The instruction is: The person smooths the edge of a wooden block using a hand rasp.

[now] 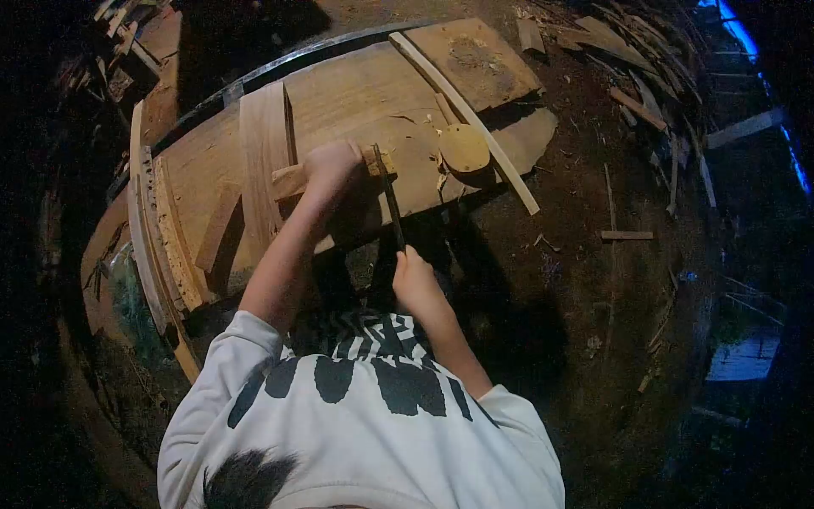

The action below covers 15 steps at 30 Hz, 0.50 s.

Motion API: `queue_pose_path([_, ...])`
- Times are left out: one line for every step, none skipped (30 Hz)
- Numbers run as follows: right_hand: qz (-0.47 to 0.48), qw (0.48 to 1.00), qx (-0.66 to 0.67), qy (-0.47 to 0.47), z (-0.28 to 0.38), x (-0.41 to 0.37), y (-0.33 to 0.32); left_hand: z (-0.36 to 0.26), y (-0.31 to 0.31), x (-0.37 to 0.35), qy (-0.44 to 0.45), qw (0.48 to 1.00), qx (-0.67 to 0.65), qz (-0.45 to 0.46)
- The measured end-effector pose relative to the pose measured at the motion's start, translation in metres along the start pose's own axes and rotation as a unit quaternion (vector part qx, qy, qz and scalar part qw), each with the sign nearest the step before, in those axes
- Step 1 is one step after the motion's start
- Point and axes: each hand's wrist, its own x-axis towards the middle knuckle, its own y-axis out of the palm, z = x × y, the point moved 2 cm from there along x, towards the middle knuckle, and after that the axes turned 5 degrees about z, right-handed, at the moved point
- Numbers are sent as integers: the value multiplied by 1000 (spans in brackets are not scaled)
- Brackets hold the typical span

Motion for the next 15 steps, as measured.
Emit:
queue_pose_path([-1,1000,1,1,-2,8,4,0,-1,-1,2,1000,0,0])
queue_pose_path([-33,998,-7,-47,-3,25,7,-1,-1,-2,1,1000,4,0])
queue_pose_path([-64,993,-14,-96,1,40,7,-2,-3,-3,0,1000,8,-2])
queue_pose_path([-66,993,-13,-97,13,51,1,-1,-2,-2,2,1000,8,-3])
queue_pose_path([-49,994,-17,-94,28,62,-7,0,2,1,-8,1000,-5,-1])
queue_pose_path([-31,995,-20,-92,38,69,-12,-1,-2,-1,-17,1000,-18,2])
queue_pose_path([-33,995,-20,-91,39,74,-14,-3,-4,-2,-15,1000,-18,1])
queue_pose_path([-18,995,-17,-94,38,79,-15,-4,-6,-5,-12,1000,-15,2])
queue_pose_path([-4,995,-13,-97,37,82,-15,-5,-9,-6,-10,1000,-13,2])
queue_pose_path([-5,995,-13,-95,29,78,-13,-2,-5,-6,-7,1000,-13,3])
queue_pose_path([-16,994,4,-108,18,66,-10,0,0,-4,24,999,16,-21])
queue_pose_path([-25,992,21,-120,8,52,-8,1,4,-3,55,996,44,-45])
queue_pose_path([-15,997,24,-72,10,29,-11,0,3,-3,56,997,42,-45])
queue_pose_path([-21,997,12,-76,-2,16,-8,0,2,-3,46,997,34,-43])
queue_pose_path([-17,998,3,-58,-4,0,-10,0,-1,-3,36,998,26,-40])
